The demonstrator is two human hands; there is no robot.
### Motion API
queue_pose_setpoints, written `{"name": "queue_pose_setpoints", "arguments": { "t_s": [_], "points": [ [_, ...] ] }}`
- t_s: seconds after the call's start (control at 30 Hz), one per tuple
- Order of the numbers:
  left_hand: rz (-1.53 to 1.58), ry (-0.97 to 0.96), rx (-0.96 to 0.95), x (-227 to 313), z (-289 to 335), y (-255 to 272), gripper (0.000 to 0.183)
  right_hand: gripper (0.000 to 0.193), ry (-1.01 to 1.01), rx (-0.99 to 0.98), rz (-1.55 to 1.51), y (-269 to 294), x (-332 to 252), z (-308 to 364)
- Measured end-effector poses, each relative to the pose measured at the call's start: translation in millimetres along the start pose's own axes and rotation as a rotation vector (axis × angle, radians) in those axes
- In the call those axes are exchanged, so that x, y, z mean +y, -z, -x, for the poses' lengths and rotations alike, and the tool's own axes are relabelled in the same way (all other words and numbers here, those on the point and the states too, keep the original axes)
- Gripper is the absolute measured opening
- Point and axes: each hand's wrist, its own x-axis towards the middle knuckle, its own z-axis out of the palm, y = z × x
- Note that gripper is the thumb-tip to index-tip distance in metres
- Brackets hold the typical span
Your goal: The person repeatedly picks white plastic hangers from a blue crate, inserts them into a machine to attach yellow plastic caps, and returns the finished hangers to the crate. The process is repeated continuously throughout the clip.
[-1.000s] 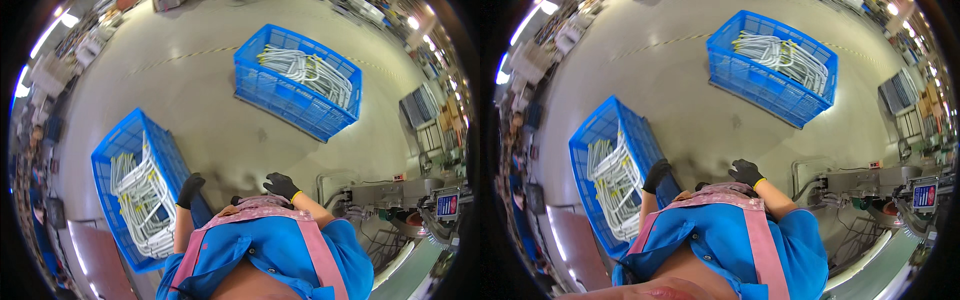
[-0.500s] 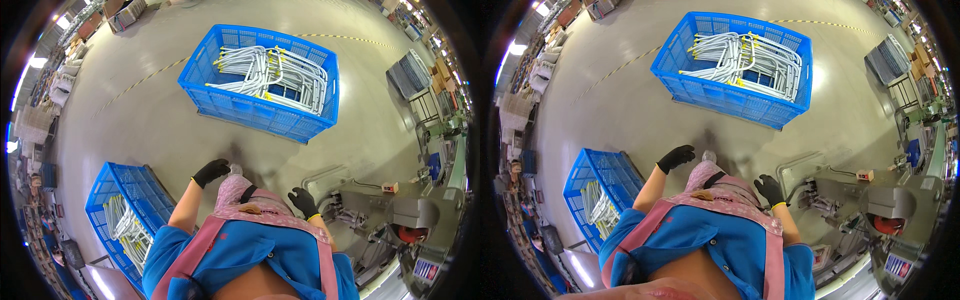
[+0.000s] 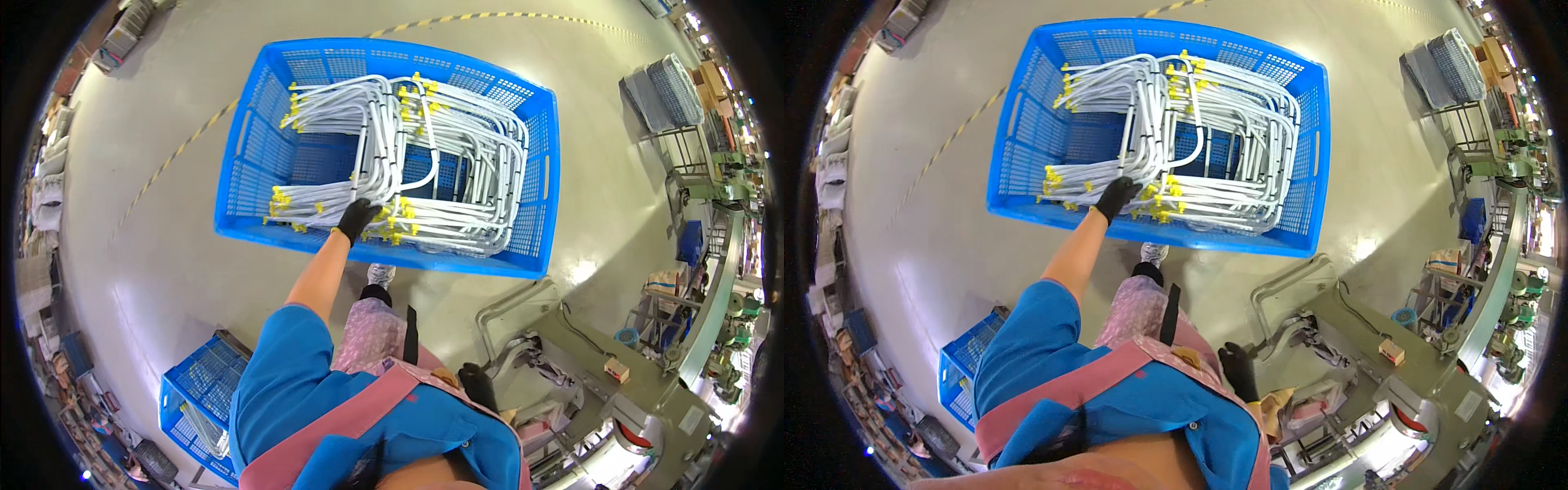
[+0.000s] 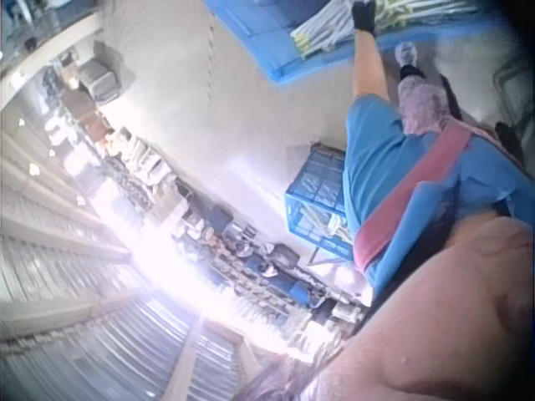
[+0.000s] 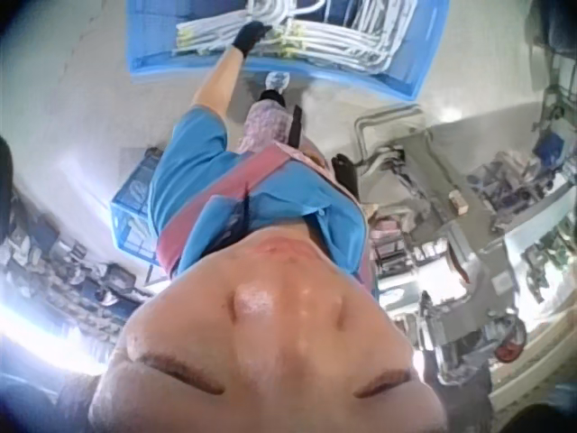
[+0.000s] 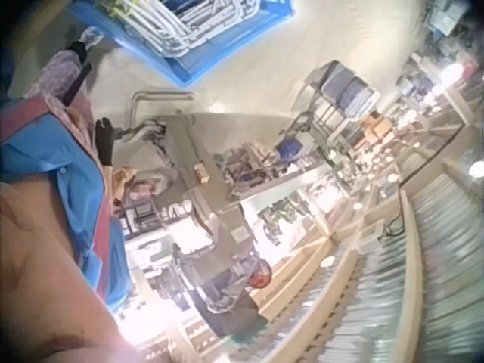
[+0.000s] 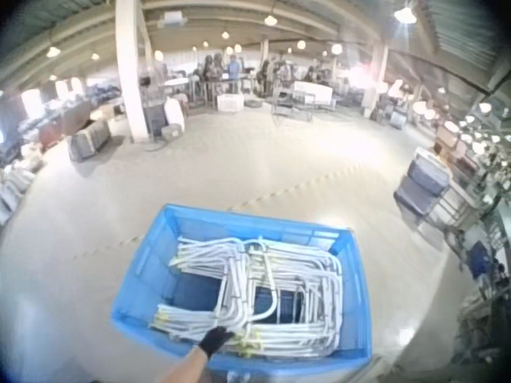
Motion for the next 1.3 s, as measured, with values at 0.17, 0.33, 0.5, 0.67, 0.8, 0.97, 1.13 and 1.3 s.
{"name": "queue_pose_setpoints", "arguments": {
  "t_s": [0.17, 0.33, 0.5, 0.67, 0.8, 0.97, 1.13, 1.3],
  "points": [
    [0.121, 0.556, 0.241, 6.5, -124.7, -9.1, 0.111, 0.038, -0.23, -0.113, -0.108, -9.2, -38.4, -1.9],
    [-0.12, 0.737, 0.108, 15.4, -177.2, -38.8, 0.126, 0.039, -0.338, -0.103, -0.06, -2.5, -40.1, 8.5],
    [-0.163, 0.787, 0.169, -4.9, -182.2, -42.8, 0.065, 0.04, -0.487, -0.078, -0.192, -7.8, -33.9, 9.5],
    [0.154, 0.592, 0.427, -6.0, -158.2, -24.0, 0.045, 0.041, -0.437, -0.141, -0.037, 2.9, -60.4, -8.2],
    [0.485, 0.386, 0.374, 27.0, -139.4, 31.5, 0.034, 0.043, -0.254, -0.107, -0.057, 28.2, -102.1, -30.6],
    [1.034, 0.107, 0.227, 141.6, -76.6, 118.1, 0.024, 0.02, 0.157, -0.029, 0.058, 45.8, -134.8, -53.7],
    [1.141, 0.024, 0.158, 251.0, -11.1, 171.0, 0.036, 0.023, 0.243, -0.091, 0.168, 50.0, -119.7, -64.9],
    [1.292, -0.078, 0.171, 327.0, 65.6, 180.4, 0.04, 0.023, -0.06, -0.041, -0.291, 62.1, -102.0, -73.4]
  ]
}}
